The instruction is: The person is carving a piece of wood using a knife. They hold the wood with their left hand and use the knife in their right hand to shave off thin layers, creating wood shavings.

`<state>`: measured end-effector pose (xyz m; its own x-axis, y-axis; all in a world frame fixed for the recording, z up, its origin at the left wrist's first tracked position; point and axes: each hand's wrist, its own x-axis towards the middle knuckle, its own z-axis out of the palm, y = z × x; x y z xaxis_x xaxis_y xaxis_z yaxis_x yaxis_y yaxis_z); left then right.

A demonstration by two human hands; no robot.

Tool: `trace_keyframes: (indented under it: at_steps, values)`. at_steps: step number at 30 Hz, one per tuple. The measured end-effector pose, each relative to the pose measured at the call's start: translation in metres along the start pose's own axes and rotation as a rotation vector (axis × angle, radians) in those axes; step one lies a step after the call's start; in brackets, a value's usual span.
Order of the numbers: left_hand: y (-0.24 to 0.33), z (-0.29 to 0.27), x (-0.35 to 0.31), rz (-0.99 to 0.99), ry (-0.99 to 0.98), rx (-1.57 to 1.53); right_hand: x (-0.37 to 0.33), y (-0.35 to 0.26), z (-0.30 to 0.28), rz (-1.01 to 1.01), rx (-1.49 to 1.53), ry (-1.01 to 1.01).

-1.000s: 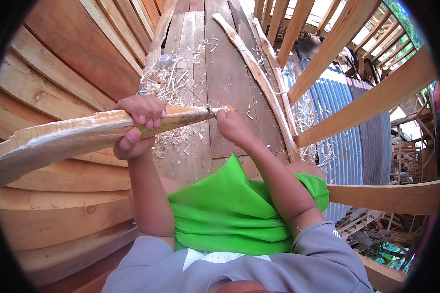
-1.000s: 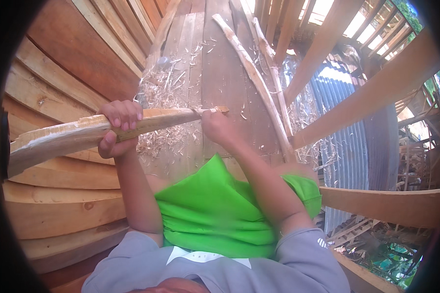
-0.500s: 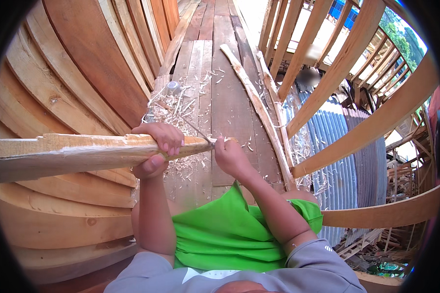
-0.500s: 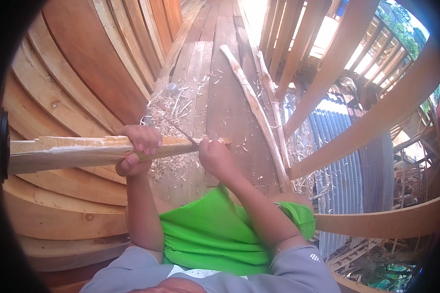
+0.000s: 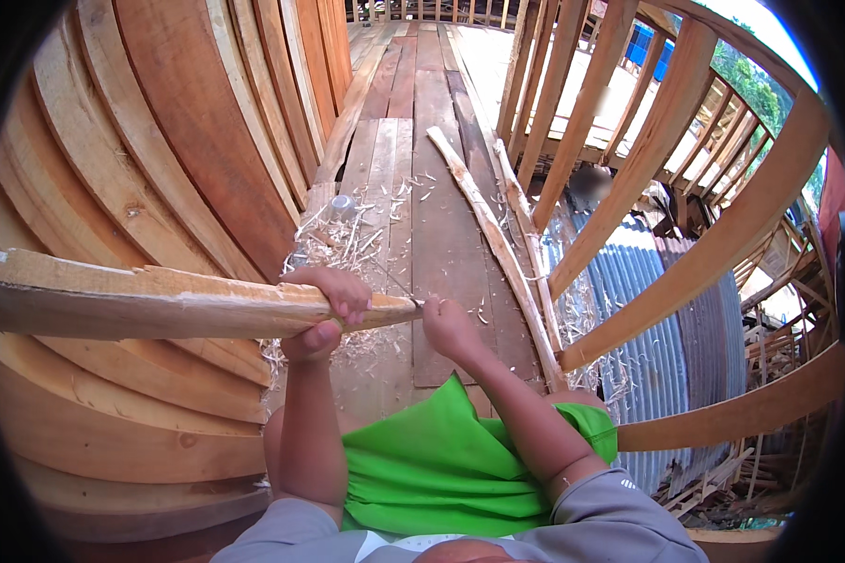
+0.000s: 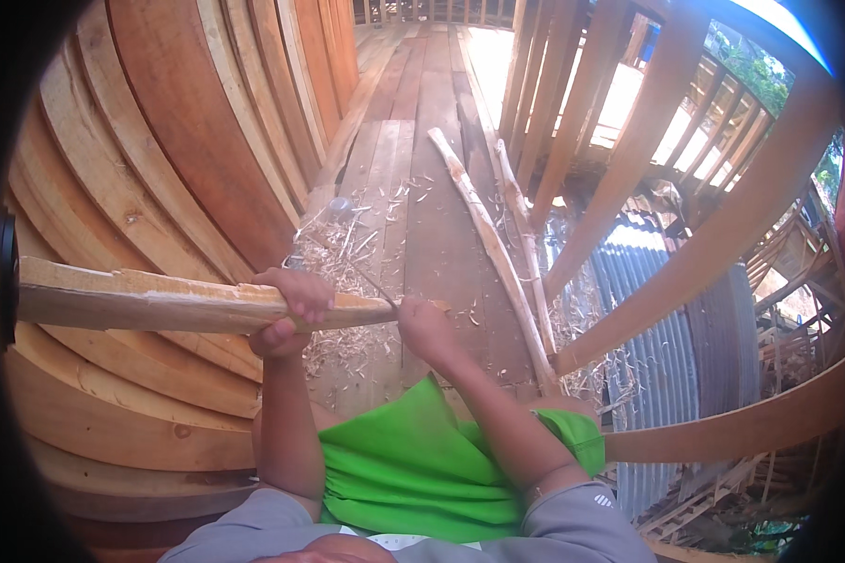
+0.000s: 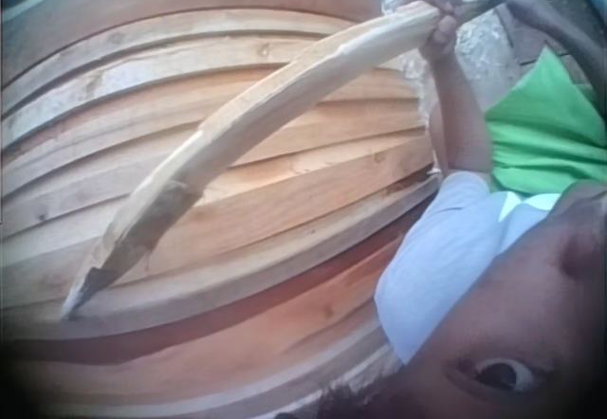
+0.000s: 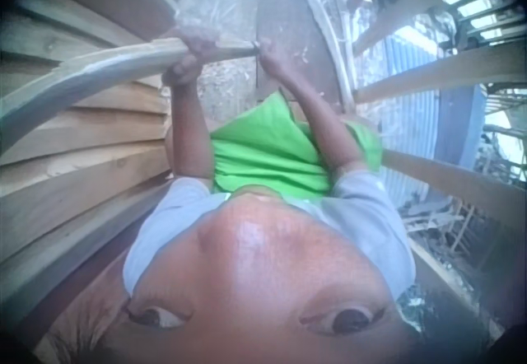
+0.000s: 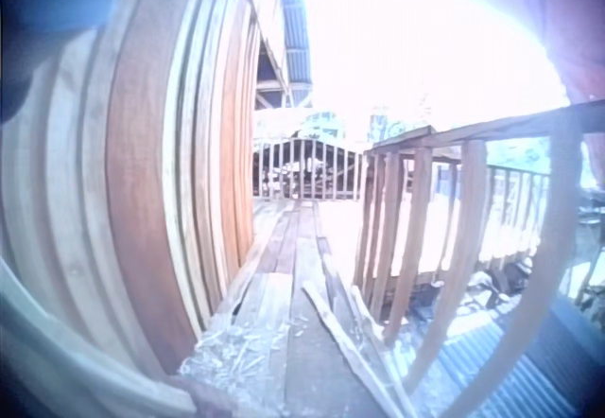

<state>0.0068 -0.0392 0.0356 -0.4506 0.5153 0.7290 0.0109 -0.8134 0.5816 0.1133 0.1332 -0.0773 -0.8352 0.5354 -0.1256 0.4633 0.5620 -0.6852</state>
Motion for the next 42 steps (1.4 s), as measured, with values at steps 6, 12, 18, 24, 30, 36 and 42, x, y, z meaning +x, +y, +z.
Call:
trace_keyframes:
  at_steps: [6, 12, 18, 24, 30, 36, 42]
  values:
    - [-0.003, -0.002, 0.001, 0.020, -0.052, 0.007, 0.010, 0.055, -0.001, 0.392, 0.170, -0.097]
    - [-0.001, -0.009, -0.004, -0.007, -0.064, 0.003, -0.004, -0.017, -0.001, 0.077, 0.090, -0.019]
    - [-0.008, -0.004, 0.005, 0.025, -0.120, -0.013, 0.017, 0.084, 0.012, 0.336, 0.227, -0.045]
    - [-0.007, -0.012, -0.006, -0.004, -0.082, 0.035, -0.003, -0.003, 0.016, 0.169, 0.222, -0.021]
    - [-0.013, 0.000, 0.000, 0.028, -0.035, -0.046, 0.021, 0.106, 0.039, 0.271, 0.193, 0.149]
    - [-0.013, 0.007, -0.011, 0.027, 0.209, 0.112, -0.014, -0.009, 0.043, 0.003, 0.350, 0.203]
    - [-0.014, 0.008, -0.008, 0.053, 0.171, 0.014, 0.022, 0.081, 0.046, 0.323, 0.304, 0.198]
